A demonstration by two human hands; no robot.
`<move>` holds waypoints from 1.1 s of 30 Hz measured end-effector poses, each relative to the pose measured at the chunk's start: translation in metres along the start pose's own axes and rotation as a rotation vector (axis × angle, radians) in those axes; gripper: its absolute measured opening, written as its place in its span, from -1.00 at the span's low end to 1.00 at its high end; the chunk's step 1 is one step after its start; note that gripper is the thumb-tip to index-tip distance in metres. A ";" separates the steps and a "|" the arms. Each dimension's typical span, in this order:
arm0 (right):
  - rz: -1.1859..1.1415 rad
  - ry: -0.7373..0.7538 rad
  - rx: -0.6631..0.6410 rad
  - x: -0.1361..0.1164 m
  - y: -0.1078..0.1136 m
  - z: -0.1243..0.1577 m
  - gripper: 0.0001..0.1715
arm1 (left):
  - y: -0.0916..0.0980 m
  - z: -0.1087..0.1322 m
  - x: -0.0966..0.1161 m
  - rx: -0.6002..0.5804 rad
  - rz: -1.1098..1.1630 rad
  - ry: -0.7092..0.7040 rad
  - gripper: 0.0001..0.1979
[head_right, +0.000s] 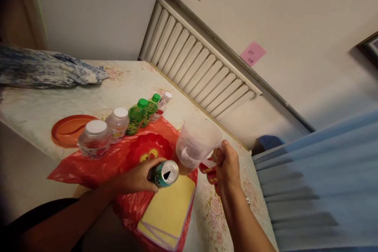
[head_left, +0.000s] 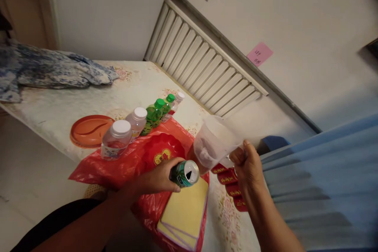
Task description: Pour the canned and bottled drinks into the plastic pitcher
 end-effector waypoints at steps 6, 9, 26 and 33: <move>-0.144 0.005 -0.034 0.031 -0.039 -0.005 -0.48 | -0.027 0.012 0.002 -0.142 0.007 -0.006 -0.20; -0.182 -0.037 -0.033 0.053 -0.056 -0.003 -0.48 | -0.036 0.014 -0.002 -0.182 -0.011 0.023 -0.19; -0.040 -0.024 -0.058 0.116 -0.052 0.016 -0.56 | -0.055 0.002 -0.010 -0.225 0.015 0.042 -0.21; -0.203 -0.089 0.153 0.129 0.038 0.052 -0.50 | -0.064 -0.016 -0.014 -0.169 0.073 0.034 -0.25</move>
Point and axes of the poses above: each hand's wrist, its own z-axis away from the middle knuckle, its own y-axis out of the back of the hand, x = y × z, the point moved 9 cm from there along -z, towards the middle knuckle, and after that the axes turned 8 degrees about -z, right-handed, at the moved point
